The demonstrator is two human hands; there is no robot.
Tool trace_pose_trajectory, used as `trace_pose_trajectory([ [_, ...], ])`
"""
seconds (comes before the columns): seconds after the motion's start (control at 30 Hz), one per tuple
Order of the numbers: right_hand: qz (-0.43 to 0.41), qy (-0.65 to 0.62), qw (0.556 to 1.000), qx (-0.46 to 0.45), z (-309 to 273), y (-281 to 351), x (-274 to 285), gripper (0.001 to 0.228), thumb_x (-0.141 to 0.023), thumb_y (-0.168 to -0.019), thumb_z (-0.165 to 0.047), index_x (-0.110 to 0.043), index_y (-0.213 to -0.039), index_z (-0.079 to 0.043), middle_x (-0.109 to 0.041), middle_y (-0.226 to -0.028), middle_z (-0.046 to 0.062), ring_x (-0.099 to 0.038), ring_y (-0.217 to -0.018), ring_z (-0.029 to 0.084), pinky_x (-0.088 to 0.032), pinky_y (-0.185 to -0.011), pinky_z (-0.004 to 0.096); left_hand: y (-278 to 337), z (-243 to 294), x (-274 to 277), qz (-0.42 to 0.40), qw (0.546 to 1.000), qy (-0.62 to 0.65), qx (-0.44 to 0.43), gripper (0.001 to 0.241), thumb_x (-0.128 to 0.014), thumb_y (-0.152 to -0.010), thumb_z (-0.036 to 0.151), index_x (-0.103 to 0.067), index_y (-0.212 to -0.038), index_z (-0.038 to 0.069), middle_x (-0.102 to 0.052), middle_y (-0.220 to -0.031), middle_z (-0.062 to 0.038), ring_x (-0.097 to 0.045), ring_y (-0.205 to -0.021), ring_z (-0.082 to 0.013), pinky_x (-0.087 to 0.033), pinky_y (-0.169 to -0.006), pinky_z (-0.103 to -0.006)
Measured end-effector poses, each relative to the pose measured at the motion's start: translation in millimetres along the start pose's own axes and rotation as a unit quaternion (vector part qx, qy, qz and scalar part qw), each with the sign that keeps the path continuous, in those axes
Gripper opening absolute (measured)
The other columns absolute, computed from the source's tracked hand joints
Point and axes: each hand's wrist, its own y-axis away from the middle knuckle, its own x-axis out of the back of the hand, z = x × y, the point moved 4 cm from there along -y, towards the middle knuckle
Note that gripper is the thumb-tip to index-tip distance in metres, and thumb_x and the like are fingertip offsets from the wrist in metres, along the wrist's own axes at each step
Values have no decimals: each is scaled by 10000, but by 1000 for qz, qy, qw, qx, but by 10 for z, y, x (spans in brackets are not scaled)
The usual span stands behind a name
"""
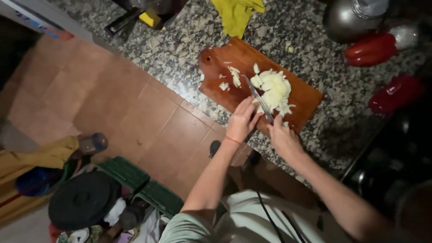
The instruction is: Chop an onion on a wooden cutting board and transfer the pieces into a cooking pot on the stove.
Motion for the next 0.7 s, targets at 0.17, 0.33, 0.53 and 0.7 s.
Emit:
trace_pose_trajectory([
  [0.17,-42,-13,999,-26,-202,164,353,370,-481,-1072,-316,-450,-1136,47,-680,-709,304,-683,-625,493,-514,-541,590,-38,70,136,12,999,29,10,424,-826,-849,180,-670,-1202,6,-638,-1361,-187,-627,-1269,-372,-547,-1035,-432],
  [0.33,-33,-11,999,-28,-197,221,348,366,-496,-1059,-323,-447,-1151,28,-668,-702,330,-669,-653,525,-500,-555,603,30,42,55,11,1000,11,9,379,-823,-873,168,-691,-1191,9,-657,-1339,-164,-642,-1232,-352,-553,-1023,-421],
  [0.53,-55,-14,998,-33,-206,143,375,389,-469,-1070,-331,-428,-1181,40,-671,-710,338,-681,-669,525,-510,-579,613,52,55,-17,26,1000,6,2,216,-791,-893,112,-692,-1057,12,-659,-1285,-151,-652,-1212,-349,-565,-1019,-418],
  [0.7,-32,-29,999,-2,-227,-102,304,393,-471,-1073,-335,-439,-1173,44,-670,-754,352,-664,-716,549,-501,-605,627,26,27,23,6,1000,16,-6,185,-771,-896,80,-678,-1037,5,-643,-1273,-174,-638,-1214,-361,-561,-1019,-421],
])
